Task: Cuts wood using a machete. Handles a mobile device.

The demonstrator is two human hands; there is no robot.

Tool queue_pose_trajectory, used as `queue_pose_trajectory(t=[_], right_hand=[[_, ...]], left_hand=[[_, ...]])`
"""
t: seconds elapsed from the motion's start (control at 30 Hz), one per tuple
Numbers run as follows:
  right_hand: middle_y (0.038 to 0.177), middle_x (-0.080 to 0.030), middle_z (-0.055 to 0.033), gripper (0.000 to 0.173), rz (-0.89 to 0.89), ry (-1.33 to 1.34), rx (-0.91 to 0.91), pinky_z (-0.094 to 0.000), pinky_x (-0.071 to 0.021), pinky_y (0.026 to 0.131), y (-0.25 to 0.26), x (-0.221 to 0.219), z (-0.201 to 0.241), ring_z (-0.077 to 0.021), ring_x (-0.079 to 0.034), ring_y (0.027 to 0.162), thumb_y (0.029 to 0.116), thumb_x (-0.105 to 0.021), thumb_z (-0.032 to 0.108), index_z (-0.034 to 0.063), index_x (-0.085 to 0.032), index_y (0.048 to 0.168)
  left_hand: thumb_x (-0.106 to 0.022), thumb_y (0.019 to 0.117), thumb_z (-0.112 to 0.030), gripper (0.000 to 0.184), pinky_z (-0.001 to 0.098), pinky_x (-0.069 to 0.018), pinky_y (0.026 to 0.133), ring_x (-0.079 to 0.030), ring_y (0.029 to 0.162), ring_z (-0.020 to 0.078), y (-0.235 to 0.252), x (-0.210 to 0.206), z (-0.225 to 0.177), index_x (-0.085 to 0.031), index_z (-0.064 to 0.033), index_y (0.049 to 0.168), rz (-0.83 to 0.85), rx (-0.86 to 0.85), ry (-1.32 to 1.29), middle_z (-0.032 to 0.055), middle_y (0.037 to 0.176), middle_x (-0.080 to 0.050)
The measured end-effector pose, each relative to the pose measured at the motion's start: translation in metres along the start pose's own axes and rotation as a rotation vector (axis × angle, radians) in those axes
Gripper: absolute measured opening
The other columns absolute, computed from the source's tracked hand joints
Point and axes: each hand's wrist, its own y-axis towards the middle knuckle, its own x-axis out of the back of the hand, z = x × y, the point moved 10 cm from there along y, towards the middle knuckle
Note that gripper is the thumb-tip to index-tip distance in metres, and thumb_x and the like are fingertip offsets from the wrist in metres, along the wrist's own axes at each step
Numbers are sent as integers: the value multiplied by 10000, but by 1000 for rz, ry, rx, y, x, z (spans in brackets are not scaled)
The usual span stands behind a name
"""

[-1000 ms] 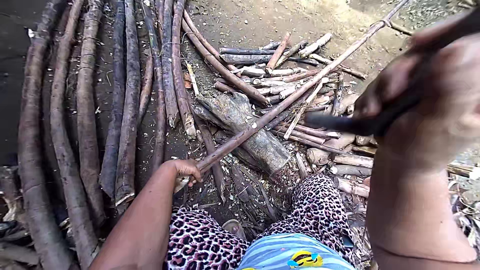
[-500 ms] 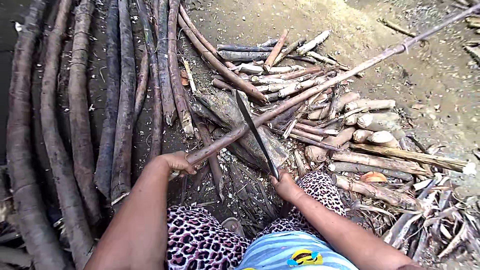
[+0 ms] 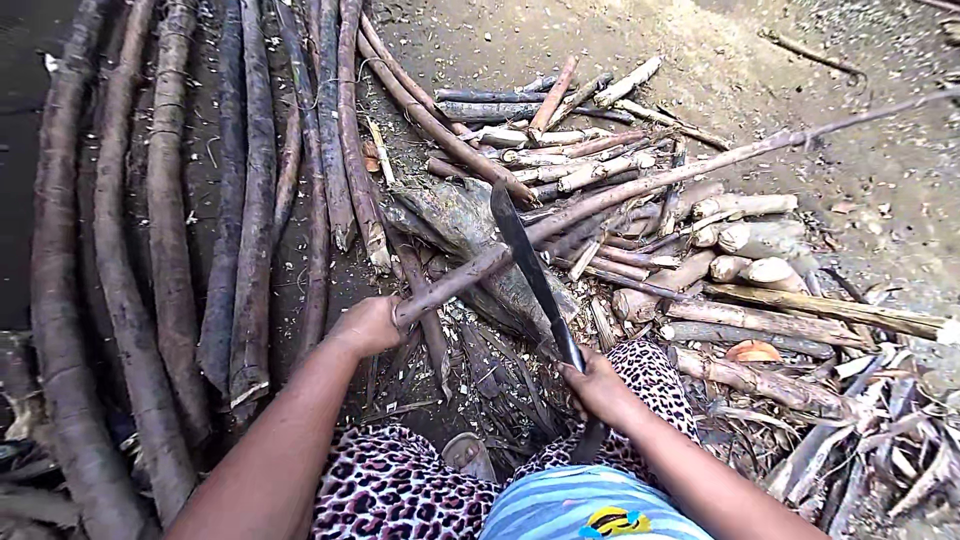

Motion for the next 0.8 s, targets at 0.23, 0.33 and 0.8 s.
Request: queue_pose_trajectory(t=[0.23, 0.33, 0.8], right_hand=[[695, -493, -24, 275, 8, 31, -22, -273, -514, 471, 7, 2, -27, -111, -518, 468, 1125, -416, 217, 18, -471, 1308], [681, -531, -22, 204, 22, 133, 9, -275, -557, 490, 19, -4, -24, -111, -560, 471, 1116, -433, 158, 15, -473, 1256], [695, -540, 69, 200, -617, 303, 1269, -293, -567, 461, -159, 182, 226, -97, -553, 487, 1119, -285, 183, 104, -467, 1145]], left_hand=[[-749, 937, -44, 327, 331, -554, 666, -625, 676, 177, 5, -42, 11, -617, 21, 1229, 338, -9, -247, 132, 873, -655], [-857, 842, -202, 482, 691, -503, 924, -666, 1077, 459, 21, -20, 21, -669, 10, 1233, 59, 89, 27, 275, 1130, -694], [-825, 831, -199, 456, 700, -520, 867, -684, 1075, 448, 8, 8, -4, -695, -131, 1263, -122, 94, 168, 212, 1129, -725]])
